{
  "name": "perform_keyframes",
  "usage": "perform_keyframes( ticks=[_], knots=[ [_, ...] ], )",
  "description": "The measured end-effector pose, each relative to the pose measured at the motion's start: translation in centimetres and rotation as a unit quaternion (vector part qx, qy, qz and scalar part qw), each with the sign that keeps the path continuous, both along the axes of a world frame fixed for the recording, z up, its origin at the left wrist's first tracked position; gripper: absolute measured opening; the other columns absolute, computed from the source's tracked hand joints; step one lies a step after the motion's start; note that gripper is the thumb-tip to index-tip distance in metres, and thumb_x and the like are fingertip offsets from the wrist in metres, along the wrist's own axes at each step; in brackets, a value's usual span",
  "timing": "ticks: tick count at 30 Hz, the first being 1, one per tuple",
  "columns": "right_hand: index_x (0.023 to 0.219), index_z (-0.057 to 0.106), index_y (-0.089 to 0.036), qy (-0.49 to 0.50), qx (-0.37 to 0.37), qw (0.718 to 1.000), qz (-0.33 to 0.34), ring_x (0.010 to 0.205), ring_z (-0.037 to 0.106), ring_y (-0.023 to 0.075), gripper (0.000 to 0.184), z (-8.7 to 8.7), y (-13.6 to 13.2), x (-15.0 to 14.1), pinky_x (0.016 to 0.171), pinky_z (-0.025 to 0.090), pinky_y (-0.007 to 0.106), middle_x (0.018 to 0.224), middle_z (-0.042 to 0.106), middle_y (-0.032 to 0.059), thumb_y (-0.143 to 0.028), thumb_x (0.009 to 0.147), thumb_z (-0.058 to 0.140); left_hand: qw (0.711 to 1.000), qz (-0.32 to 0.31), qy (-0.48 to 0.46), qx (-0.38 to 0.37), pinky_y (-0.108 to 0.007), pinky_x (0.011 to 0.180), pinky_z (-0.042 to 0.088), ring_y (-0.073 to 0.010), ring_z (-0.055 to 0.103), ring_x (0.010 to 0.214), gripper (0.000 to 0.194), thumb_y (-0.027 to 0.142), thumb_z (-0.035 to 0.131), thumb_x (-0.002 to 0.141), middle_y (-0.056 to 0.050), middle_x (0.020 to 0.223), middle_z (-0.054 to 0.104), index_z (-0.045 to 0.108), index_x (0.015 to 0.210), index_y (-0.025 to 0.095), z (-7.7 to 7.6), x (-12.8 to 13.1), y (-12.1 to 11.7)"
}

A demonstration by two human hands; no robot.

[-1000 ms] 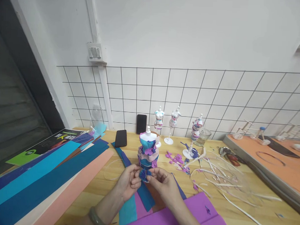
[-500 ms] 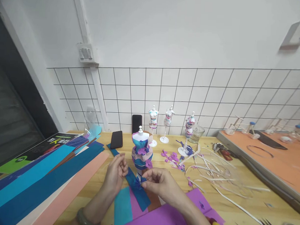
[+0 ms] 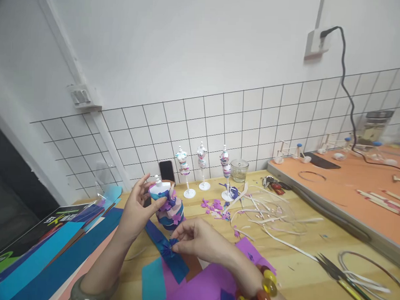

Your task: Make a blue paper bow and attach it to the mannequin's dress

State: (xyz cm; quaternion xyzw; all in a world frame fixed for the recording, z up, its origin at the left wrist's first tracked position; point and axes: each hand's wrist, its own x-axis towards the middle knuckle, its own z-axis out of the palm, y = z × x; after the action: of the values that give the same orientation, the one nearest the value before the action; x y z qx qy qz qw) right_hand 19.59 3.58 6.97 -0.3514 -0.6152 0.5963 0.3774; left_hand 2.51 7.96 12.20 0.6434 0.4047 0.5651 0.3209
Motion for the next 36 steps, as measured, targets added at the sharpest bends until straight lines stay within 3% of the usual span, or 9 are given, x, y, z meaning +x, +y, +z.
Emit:
perform_keyframes(
  ticks=[9,14,17,21,26,36],
  knots=[
    [0.075,0.067,-0.018,0.017,0.025,1.000,-0.002,0.056,0.054,0.0095,0.013,0.5,-0.1,0.3,0.057,0.041,0.022,0.062,0.061,-0.0043,-0.023,0.064,0.071,0.997,-0.054,-0.047,-0.040,-0.028,0.083,0.042,-0.0193,0.056,0.098,0.070,0.023,0.070,0.066,-0.006,0.100,0.063,0.037,0.127,0.022,0.7,0.6,0.6],
    [0.081,0.066,-0.017,0.044,0.030,0.998,-0.014,0.058,0.054,0.0093,0.020,1.0,0.1,0.7,0.058,0.042,0.022,0.061,0.057,-0.0050,-0.021,0.063,0.072,0.986,-0.123,-0.070,-0.084,-0.025,0.075,0.046,-0.0165,0.059,0.089,0.079,0.019,0.072,0.064,-0.004,0.099,0.064,0.031,0.132,0.025,1.2,0.3,0.8],
    [0.093,0.061,-0.017,0.094,0.026,0.995,-0.016,0.060,0.056,0.0093,0.033,1.2,0.3,1.0,0.060,0.043,0.023,0.064,0.057,-0.0056,-0.019,0.062,0.073,0.979,-0.162,-0.082,-0.097,-0.023,0.070,0.047,-0.0152,0.061,0.080,0.080,0.018,0.073,0.063,0.000,0.076,0.066,0.032,0.132,0.023,1.3,0.0,1.0],
    [0.102,0.054,-0.018,0.156,0.031,0.987,-0.022,0.057,0.057,0.0099,0.045,1.5,0.3,1.3,0.057,0.043,0.024,0.063,0.058,-0.0060,-0.020,0.062,0.073,0.966,-0.199,-0.098,-0.129,-0.020,0.060,0.046,-0.0138,0.061,0.064,0.072,0.019,0.072,0.064,0.006,0.050,0.055,0.040,0.128,0.019,1.4,-0.2,1.4],
    [0.104,0.054,-0.020,0.170,0.040,0.985,-0.007,0.057,0.055,0.0083,0.046,2.2,-0.2,1.5,0.056,0.042,0.023,0.067,0.057,-0.0060,-0.020,0.063,0.073,0.951,-0.242,-0.104,-0.165,-0.025,0.061,0.047,-0.0155,0.061,0.066,0.070,0.022,0.071,0.066,-0.003,0.071,0.065,0.039,0.127,0.017,1.6,-0.2,1.9],
    [0.095,0.056,-0.019,0.137,0.040,0.988,0.066,0.063,0.053,0.0080,0.036,3.4,-1.3,2.5,0.063,0.042,0.023,0.069,0.054,-0.0055,-0.017,0.064,0.073,0.931,-0.312,-0.040,-0.187,-0.030,0.064,0.047,-0.0238,0.062,0.079,0.057,0.024,0.073,0.064,-0.012,0.090,0.068,0.051,0.116,0.017,2.3,0.6,1.5]
  ],
)
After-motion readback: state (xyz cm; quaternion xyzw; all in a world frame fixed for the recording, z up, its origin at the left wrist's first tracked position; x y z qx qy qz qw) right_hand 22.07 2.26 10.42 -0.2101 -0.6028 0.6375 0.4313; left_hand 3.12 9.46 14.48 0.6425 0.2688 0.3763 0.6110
